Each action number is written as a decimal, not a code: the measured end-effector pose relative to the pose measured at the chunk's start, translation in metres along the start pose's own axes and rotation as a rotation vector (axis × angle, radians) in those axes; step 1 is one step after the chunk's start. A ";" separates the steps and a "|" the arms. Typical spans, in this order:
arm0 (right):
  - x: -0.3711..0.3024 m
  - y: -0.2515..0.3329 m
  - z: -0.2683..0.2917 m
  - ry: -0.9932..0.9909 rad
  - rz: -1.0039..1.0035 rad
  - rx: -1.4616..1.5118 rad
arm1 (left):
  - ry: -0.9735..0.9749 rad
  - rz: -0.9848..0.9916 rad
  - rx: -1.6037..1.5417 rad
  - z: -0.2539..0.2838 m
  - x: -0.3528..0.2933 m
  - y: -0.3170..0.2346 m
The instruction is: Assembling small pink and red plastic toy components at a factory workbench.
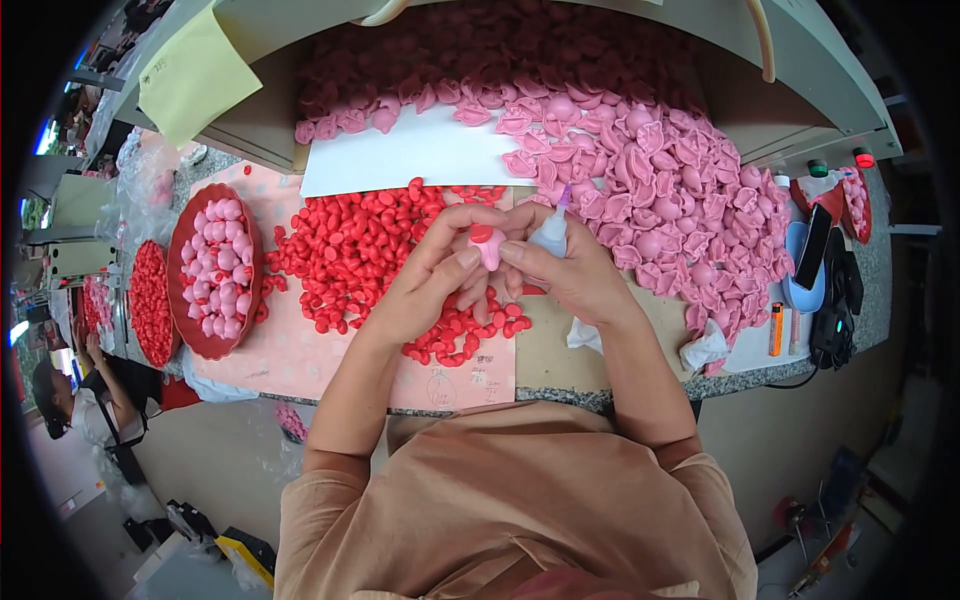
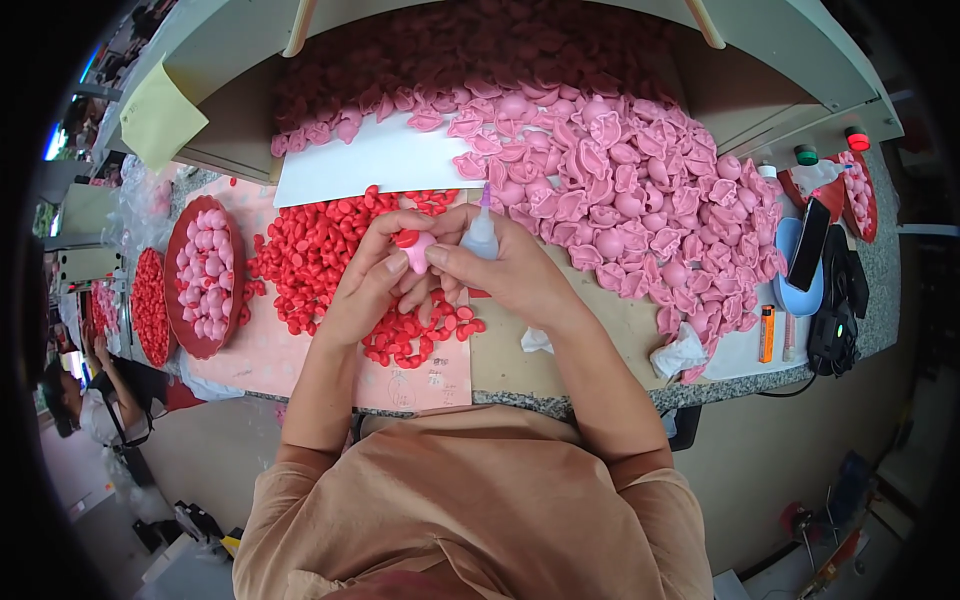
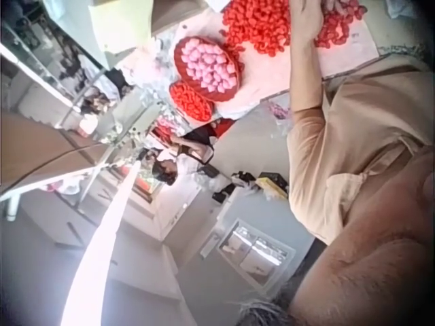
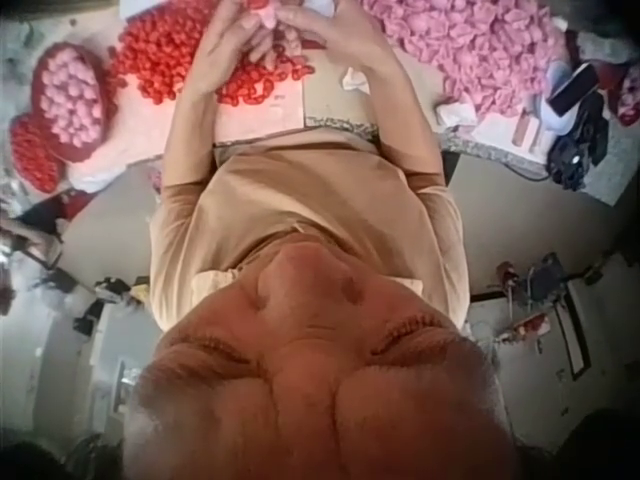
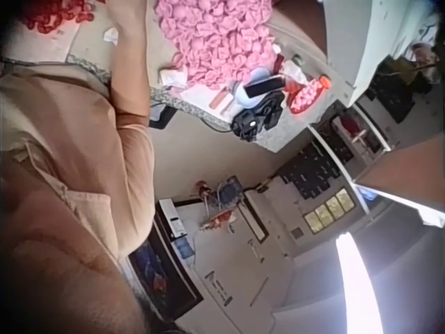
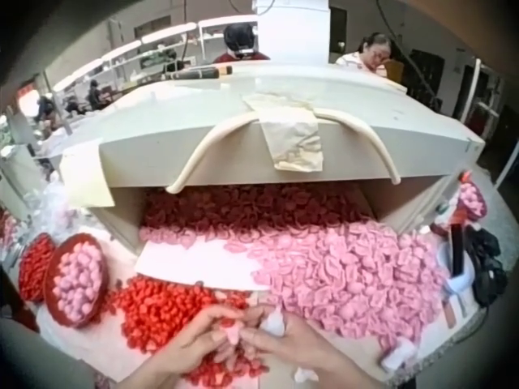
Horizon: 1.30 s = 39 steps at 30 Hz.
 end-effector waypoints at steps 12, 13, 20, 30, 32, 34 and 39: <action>0.001 -0.003 0.000 -0.016 0.008 0.003 | -0.034 0.023 -0.051 0.002 0.000 0.000; 0.001 -0.004 0.000 -0.020 0.007 0.003 | -0.042 0.025 -0.043 0.002 0.000 0.000; 0.003 -0.006 -0.002 -0.051 0.014 0.038 | -0.062 0.062 -0.138 0.003 0.000 0.001; 0.003 -0.006 -0.002 -0.053 0.004 0.028 | -0.056 0.044 -0.089 0.006 0.001 0.002; 0.003 -0.005 -0.002 -0.055 0.004 0.026 | -0.062 0.064 -0.130 0.005 0.001 0.001; 0.003 -0.006 -0.002 -0.047 0.005 0.037 | -0.060 0.063 -0.128 0.005 0.001 0.001; 0.004 -0.007 -0.001 -0.039 0.005 0.049 | -0.071 0.070 -0.134 0.005 0.000 0.003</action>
Point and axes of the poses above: each hand's wrist, its own x-axis towards the middle knuckle, its own z-axis out of the back of the hand, y = z × x, the point moved 2 cm from there along x, towards the middle knuckle, and after that the axes turned 1 degree about x, right-handed, at the moved point
